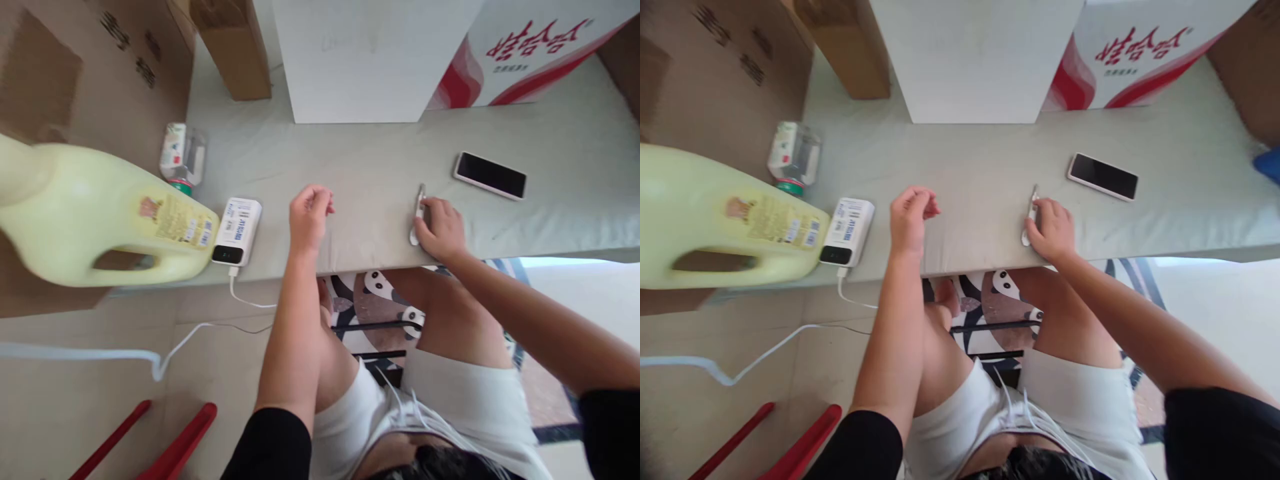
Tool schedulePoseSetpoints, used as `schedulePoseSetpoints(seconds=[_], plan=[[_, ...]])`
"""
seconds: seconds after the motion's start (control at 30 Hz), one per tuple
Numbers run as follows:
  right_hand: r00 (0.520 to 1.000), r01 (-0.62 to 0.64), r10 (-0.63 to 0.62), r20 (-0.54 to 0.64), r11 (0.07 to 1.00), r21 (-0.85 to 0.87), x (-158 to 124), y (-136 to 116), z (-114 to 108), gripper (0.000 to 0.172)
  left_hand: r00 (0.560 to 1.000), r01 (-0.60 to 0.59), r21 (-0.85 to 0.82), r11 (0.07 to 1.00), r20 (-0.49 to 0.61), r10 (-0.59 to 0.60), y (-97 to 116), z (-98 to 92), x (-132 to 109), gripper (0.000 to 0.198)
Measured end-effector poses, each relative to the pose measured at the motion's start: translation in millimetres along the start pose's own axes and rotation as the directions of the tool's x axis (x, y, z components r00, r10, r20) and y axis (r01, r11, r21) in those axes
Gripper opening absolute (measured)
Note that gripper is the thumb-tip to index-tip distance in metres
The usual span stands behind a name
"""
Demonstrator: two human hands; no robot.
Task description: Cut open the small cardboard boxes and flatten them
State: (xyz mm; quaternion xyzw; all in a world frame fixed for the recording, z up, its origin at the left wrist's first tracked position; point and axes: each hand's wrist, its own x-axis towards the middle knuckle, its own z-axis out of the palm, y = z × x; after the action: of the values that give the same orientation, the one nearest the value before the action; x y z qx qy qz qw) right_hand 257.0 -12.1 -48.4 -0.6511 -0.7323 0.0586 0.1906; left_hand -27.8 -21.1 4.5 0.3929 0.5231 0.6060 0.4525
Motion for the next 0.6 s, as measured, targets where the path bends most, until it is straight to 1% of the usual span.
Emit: schedulePoseSetpoints(seconds=[0.03,0.07,0.1,0.13,0.2,0.27,0.3,0.37,0.47,0.5,0.57,0.6], plan=[[1.000,0.015,-0.014,-0.023,1.000,0.022,0.2,2.5,0.4,0.043,1.000,-0.017,0.041,0.999,0.025,0.016,0.6,-3.8,0.3,0.021],[0.998,0.040,-0.038,-0.055,0.998,0.040,1.1,4.4,0.8,0.042,0.999,-0.018,0.075,0.997,0.051,0.014,1.5,-7.8,0.2,0.031],[0.992,0.087,-0.082,-0.093,0.995,0.052,3.1,5.1,1.0,0.040,0.997,0.013,0.106,0.994,0.080,-0.022,2.6,-11.9,0.0,0.040],[0.983,0.137,-0.128,-0.130,0.989,0.062,6.6,4.1,0.9,0.037,0.992,0.062,0.119,0.991,0.102,-0.075,3.9,-15.7,-0.1,0.045],[0.963,0.217,-0.200,-0.179,0.973,0.081,18.8,-5.3,0.3,0.032,0.984,0.093,0.139,0.986,0.138,-0.113,6.0,-21.8,1.4,0.048],[0.945,0.282,-0.257,-0.204,0.953,0.107,39.0,-25.6,1.1,0.026,0.980,0.113,0.135,0.984,0.149,-0.133,5.9,-25.3,6.6,0.048],[0.931,0.329,-0.299,-0.211,0.936,0.125,52.0,-40.0,2.8,0.024,0.980,0.126,0.122,0.985,0.141,-0.143,4.8,-25.9,10.5,0.049],[0.891,0.436,-0.398,-0.221,0.884,0.168,83.3,-76.6,9.5,0.021,0.981,0.157,0.083,0.984,0.105,-0.165,1.1,-25.3,19.0,0.050],[0.831,0.554,-0.522,-0.189,0.802,0.222,142.2,-148.4,24.7,0.025,0.977,0.210,0.025,0.977,0.033,-0.211,-4.0,-20.2,27.2,0.048],[0.811,0.584,-0.568,-0.138,0.773,0.248,164.8,-175.2,30.2,0.030,0.973,0.228,0.008,0.974,0.018,-0.228,-4.3,-17.8,27.9,0.047],[0.789,0.595,-0.613,-0.037,0.747,0.297,212.2,-228.4,42.5,0.038,0.967,0.252,-0.034,0.967,0.059,-0.250,-1.9,-13.1,27.4,0.045],[0.780,0.595,-0.626,-0.018,0.731,0.334,235.5,-253.0,49.9,0.043,0.964,0.256,-0.053,0.965,0.093,-0.250,0.8,-11.1,27.0,0.045]])
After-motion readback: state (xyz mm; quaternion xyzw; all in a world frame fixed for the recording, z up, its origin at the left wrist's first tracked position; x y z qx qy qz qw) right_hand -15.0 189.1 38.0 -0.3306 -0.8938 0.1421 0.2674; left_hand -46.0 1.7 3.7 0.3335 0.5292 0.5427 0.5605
